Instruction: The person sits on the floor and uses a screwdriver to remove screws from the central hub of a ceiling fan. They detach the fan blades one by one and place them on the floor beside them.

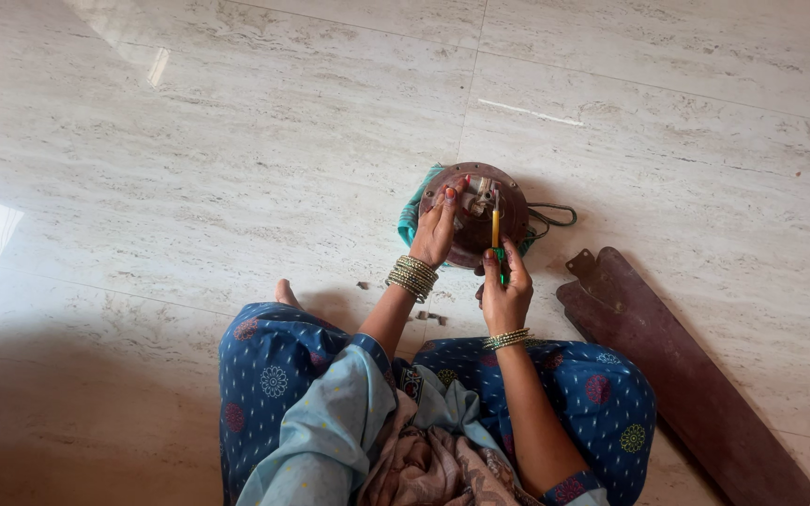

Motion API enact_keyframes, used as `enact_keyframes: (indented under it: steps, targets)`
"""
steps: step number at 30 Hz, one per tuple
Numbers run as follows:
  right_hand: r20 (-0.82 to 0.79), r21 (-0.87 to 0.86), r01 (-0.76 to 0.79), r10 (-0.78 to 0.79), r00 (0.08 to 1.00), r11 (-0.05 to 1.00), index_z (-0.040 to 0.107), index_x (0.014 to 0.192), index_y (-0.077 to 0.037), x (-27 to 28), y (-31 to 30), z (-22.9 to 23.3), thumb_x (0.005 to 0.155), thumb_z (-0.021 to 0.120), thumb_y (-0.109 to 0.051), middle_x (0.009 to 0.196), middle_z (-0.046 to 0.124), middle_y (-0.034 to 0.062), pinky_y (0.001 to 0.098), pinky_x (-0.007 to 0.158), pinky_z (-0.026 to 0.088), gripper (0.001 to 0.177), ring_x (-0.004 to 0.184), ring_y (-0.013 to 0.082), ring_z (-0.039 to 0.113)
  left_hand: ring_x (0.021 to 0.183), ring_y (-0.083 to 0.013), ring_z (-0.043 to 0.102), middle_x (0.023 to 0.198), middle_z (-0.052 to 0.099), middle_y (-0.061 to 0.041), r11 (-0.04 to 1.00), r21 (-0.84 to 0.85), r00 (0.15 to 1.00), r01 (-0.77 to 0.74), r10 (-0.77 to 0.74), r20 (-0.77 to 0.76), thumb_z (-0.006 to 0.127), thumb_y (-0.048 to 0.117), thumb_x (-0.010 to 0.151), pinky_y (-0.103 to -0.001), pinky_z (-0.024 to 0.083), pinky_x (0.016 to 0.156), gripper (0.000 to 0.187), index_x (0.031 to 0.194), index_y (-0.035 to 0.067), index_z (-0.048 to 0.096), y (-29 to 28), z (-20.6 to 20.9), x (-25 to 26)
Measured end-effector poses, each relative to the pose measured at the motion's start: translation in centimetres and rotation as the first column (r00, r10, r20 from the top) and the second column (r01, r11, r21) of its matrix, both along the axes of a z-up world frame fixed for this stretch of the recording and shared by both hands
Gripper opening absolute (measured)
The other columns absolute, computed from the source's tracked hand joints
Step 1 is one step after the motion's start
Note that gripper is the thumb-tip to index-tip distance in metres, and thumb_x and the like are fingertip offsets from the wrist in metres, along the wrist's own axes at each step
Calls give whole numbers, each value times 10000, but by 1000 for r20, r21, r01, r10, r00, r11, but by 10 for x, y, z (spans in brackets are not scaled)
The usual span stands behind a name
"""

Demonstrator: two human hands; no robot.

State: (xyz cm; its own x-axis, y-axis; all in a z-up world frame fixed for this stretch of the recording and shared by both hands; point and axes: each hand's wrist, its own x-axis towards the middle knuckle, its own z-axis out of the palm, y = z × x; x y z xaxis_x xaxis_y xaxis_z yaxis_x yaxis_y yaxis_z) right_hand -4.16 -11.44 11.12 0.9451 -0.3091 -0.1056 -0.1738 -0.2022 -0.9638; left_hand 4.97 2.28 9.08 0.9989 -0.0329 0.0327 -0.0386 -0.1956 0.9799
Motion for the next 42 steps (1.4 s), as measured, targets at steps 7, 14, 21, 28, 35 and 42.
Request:
enact_keyframes:
  steps: [7,14,21,28,35,42]
  targets:
    - [96,21,-6,4,995,1000,601,1399,-69,-1,0,1,1002,668,-305,786,645,-27,232,405,423,467,481,41,530,1441,-381,467,1499,542,-233,1000,-25,1000,17,-17,-11,177,649,1040,-388,350,1186,808,1486,70,521,0,3,-2]
    - [0,4,19,-19,1000,1000,611,1391,-92,-1,-4,-2,977,674,-294,754,651,3,245,407,422,465,468,64,540,1444,-383,469,1502,536,-267,998,-66,994,-21,28,103,226,620,1085,-409,373,1169,759,1503,38,474,-3,-1,-3]
    - [288,17,7,-11,958,1000,671,1246,-13,-3,-16,-20,1000,768,-265,859,677,-19,215,525,449,365,643,26,563,885,-371,770,1002,754,-281,958,256,937,-127,200,-285,567,480,961,-437,581,798,611,1457,124,565,6,47,-50]
    - [134,156,134,-155,979,979,717,1167,-30,-8,-25,-18,978,784,-273,764,618,-13,204,485,421,315,568,41,534,1042,-309,740,1147,741,-227,928,337,986,160,-166,-10,679,418,953,-406,592,861,486,1281,61,699,46,41,-120]
    - [11,281,99,-106,994,955,604,1277,-80,-17,-13,-2,1002,645,-344,780,688,-6,206,429,434,383,521,53,586,1009,-301,750,1175,738,-196,936,340,984,91,-33,-173,707,396,914,-386,597,857,498,1236,17,701,54,5,-122]
    - [-59,180,34,-24,998,983,632,1290,-69,-21,-7,-1,988,663,-349,730,645,24,230,376,389,414,461,61,530,941,-280,773,1137,751,-183,941,321,976,105,-36,-214,714,378,904,-376,607,832,476,1205,9,706,39,-18,-111]
